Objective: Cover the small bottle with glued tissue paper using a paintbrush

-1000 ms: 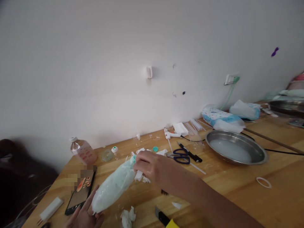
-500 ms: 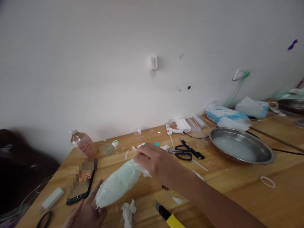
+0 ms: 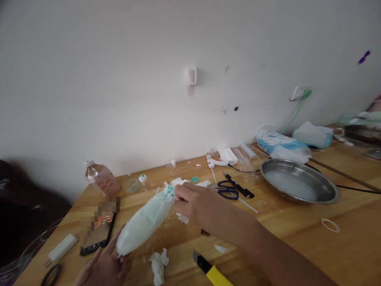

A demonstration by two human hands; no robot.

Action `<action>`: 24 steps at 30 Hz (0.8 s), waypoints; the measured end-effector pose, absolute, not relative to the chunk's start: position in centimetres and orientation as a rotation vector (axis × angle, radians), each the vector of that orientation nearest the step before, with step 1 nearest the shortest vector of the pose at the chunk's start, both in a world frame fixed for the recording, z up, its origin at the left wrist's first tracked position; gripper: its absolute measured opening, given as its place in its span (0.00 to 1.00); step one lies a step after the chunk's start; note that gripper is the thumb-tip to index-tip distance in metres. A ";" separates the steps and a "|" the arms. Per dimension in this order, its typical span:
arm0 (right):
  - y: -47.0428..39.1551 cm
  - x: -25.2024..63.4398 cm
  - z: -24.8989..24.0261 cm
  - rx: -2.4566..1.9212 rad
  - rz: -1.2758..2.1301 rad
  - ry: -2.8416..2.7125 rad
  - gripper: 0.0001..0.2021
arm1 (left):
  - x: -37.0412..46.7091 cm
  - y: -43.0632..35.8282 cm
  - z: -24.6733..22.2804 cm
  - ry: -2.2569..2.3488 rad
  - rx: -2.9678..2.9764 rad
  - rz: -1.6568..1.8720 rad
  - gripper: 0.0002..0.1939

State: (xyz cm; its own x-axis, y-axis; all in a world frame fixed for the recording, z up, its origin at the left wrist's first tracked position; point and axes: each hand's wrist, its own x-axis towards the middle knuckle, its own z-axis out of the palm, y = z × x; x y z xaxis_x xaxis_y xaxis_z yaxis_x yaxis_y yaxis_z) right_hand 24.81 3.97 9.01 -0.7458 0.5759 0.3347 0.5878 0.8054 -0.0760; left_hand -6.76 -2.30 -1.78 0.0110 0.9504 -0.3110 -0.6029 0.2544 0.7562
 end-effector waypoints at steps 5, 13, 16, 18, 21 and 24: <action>4.5 23.4 8.4 -0.936 -0.070 -2.590 0.07 | -5.9 -2.2 -1.9 0.853 0.382 1.251 0.24; 5.1 22.7 7.0 -0.842 -0.104 -2.501 0.07 | -6.1 -2.7 -1.5 0.874 0.356 1.243 0.25; 5.5 22.7 6.7 -0.802 -0.189 -2.518 0.08 | -6.0 -2.5 -1.1 0.797 0.283 1.252 0.23; 5.6 22.9 6.5 -0.779 -0.220 -2.530 0.10 | -6.0 -2.4 -0.8 0.764 0.254 1.252 0.21; 5.8 23.1 6.1 -0.731 -0.302 -2.545 0.15 | -6.1 -2.2 -0.7 0.745 0.243 1.239 0.20; 6.0 23.3 5.7 -0.690 -0.358 -2.529 0.17 | -6.2 -2.0 -0.9 0.729 0.248 1.230 0.21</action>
